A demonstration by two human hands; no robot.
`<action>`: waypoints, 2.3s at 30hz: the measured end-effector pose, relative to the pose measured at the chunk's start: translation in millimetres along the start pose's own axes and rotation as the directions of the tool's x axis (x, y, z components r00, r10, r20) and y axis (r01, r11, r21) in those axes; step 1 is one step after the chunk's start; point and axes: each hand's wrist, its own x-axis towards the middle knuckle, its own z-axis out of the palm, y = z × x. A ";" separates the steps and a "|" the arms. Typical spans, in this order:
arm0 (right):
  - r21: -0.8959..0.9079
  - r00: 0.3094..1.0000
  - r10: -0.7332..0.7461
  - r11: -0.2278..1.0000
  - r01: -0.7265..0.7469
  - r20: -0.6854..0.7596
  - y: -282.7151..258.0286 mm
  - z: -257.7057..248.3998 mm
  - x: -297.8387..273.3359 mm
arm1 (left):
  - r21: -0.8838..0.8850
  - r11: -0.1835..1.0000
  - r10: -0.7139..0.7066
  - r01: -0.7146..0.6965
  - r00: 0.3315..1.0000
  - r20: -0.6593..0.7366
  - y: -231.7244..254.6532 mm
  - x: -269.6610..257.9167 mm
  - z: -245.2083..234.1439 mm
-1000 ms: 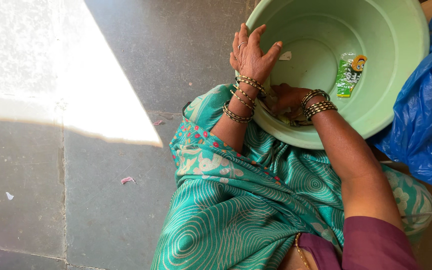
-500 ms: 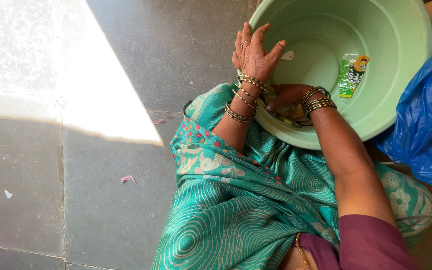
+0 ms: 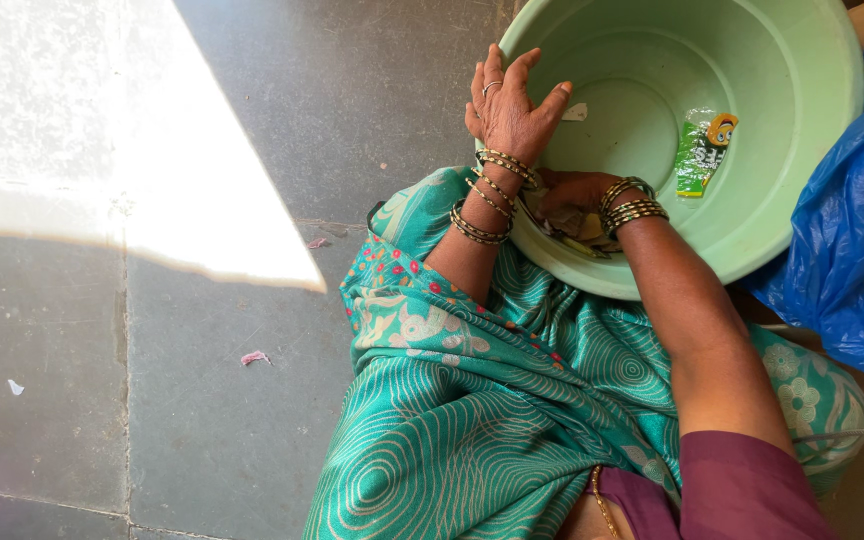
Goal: The person sits on the floor and sorts small pieces of paper and cardboard from a blue plastic bag into a green basin. They handle the items one by one, tearing some pieces and placing them into the basin.
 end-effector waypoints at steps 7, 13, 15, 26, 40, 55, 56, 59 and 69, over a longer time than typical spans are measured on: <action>0.114 0.993 -0.108 0.988 0.103 0.041 -21.7 7.1 -23.8 | 0.009 1.000 -0.021 0.021 1.000 0.001 4.4 -1.0 -1.0; -0.180 0.983 -0.186 0.966 0.184 0.007 -38.5 17.7 -27.1 | 0.010 1.000 -0.013 0.013 1.000 -0.007 3.8 -1.0 -0.6; -0.178 0.975 -0.222 0.960 0.218 0.001 -44.4 18.8 -33.3 | 0.026 0.999 -0.027 0.027 1.000 0.004 5.1 0.5 -0.2; 0.099 0.987 0.058 0.994 -0.044 -0.147 -50.0 22.5 -61.3 | 0.017 0.999 -0.042 0.041 0.999 0.026 8.4 -0.4 -7.5; 0.491 0.863 -0.354 0.715 0.498 -0.360 4.2 -9.7 -100.4 | -0.064 0.966 0.234 -0.251 0.951 -0.200 14.8 -26.6 2.5; -0.531 0.360 -0.682 0.726 0.438 -0.636 -5.4 20.4 -161.5 | -0.582 0.298 -0.114 0.757 0.633 0.766 52.8 -117.5 9.8; -0.617 0.366 -0.712 0.702 0.355 -0.600 -7.8 24.6 -160.4 | -0.597 0.246 -0.022 0.764 0.620 0.784 51.9 -117.1 11.9; -0.775 0.373 -0.765 0.611 0.160 -0.525 -17.4 42.3 -160.4 | -0.621 0.081 0.198 0.780 0.598 0.777 38.3 -112.7 27.0; -0.822 0.088 -0.822 0.568 0.052 -0.562 -42.2 68.9 -160.6 | -0.520 -0.147 0.213 0.841 0.540 0.814 18.4 -91.6 69.9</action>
